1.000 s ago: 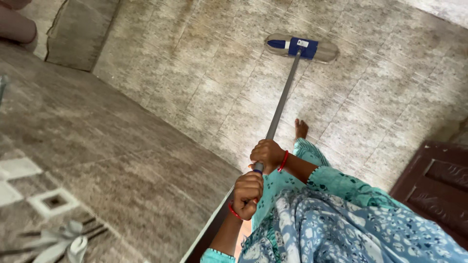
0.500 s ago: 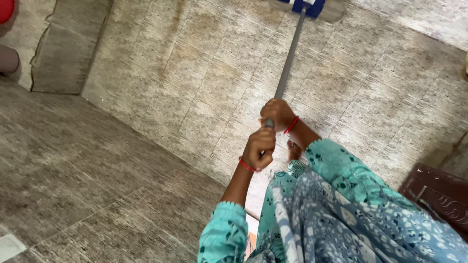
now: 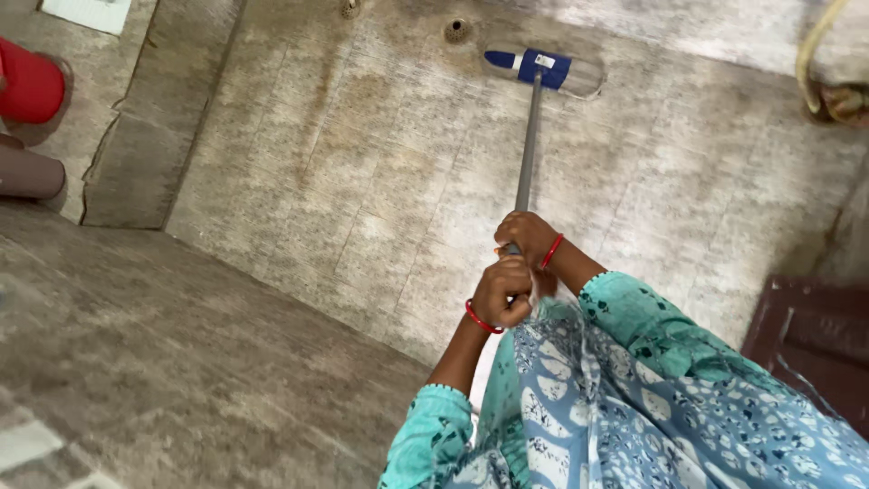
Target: The person mops the tiled floor of a bathroom using a flat mop. They move the mop back and forth across the floor, covering the area near the urinal, the drain, and the doorway.
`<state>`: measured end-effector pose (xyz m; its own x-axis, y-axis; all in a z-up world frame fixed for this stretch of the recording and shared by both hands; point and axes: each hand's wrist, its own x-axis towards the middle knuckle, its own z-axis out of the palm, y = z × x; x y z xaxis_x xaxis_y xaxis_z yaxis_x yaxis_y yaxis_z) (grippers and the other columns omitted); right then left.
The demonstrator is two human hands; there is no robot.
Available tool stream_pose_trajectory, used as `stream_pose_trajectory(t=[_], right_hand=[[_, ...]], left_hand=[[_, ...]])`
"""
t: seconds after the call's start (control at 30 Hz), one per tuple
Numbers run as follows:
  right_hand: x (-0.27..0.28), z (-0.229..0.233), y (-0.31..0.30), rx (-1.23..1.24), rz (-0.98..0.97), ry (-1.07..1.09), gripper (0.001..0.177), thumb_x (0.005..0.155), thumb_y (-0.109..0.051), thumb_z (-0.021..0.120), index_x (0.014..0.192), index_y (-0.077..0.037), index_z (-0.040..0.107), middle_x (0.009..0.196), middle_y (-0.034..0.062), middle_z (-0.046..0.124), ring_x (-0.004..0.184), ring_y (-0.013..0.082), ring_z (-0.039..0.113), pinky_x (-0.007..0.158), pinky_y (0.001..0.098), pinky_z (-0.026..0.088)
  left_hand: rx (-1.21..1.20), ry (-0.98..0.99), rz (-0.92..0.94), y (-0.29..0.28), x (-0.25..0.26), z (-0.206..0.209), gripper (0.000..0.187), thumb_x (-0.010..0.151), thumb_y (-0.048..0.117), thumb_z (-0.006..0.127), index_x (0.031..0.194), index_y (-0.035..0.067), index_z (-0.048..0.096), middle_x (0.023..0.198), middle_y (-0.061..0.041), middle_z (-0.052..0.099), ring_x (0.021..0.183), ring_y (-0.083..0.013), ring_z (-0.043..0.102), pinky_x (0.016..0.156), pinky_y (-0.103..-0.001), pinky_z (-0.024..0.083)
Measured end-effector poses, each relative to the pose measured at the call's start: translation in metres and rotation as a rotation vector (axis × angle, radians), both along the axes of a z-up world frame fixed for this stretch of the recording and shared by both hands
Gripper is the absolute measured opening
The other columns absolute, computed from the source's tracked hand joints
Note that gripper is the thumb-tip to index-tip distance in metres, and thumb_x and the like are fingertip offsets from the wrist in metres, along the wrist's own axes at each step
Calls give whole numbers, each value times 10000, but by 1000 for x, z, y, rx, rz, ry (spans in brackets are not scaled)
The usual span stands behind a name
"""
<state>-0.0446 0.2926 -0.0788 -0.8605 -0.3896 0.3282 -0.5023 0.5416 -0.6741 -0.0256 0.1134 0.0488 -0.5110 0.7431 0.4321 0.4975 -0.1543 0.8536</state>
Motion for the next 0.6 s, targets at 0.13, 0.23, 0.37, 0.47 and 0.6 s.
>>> stream_pose_trajectory(t=[0.13,0.23,0.37,0.47,0.6], right_hand=[[93,14,-62,-24,-47,7,267,768,-247,756,616,-100,594,682,87,644,702,319,632,711,433,511],[163,27,-106,7,-35,39,299,762,-268,761,594,-101,579,653,89,629,680,320,625,694,433,506],[239,55,-151,-35,-6,52,317,781,-292,761,603,-114,569,641,76,610,650,306,618,680,419,505],[276,75,-171,-94,-36,63,308,775,-293,758,601,-124,567,619,69,593,600,290,601,633,405,492],[294,83,-166,-167,-31,150,283,752,-263,743,599,-123,550,596,57,555,566,274,566,584,401,454]], left_hand=[[-25,-52,-41,-62,84,15,73,576,69,520,606,35,464,624,-104,479,623,-304,492,665,-398,457],[-21,-51,-82,-106,147,36,74,574,73,523,612,37,471,642,-108,500,648,-308,514,670,-400,461],[-47,-110,-101,-154,216,73,100,582,85,537,635,32,471,672,-113,513,684,-318,539,673,-406,463],[40,-170,-115,-167,247,92,96,582,113,513,636,52,462,654,-83,485,673,-304,546,718,-415,509],[57,-172,-154,-161,265,98,135,604,150,545,626,59,446,657,-102,472,661,-317,514,694,-423,458]])
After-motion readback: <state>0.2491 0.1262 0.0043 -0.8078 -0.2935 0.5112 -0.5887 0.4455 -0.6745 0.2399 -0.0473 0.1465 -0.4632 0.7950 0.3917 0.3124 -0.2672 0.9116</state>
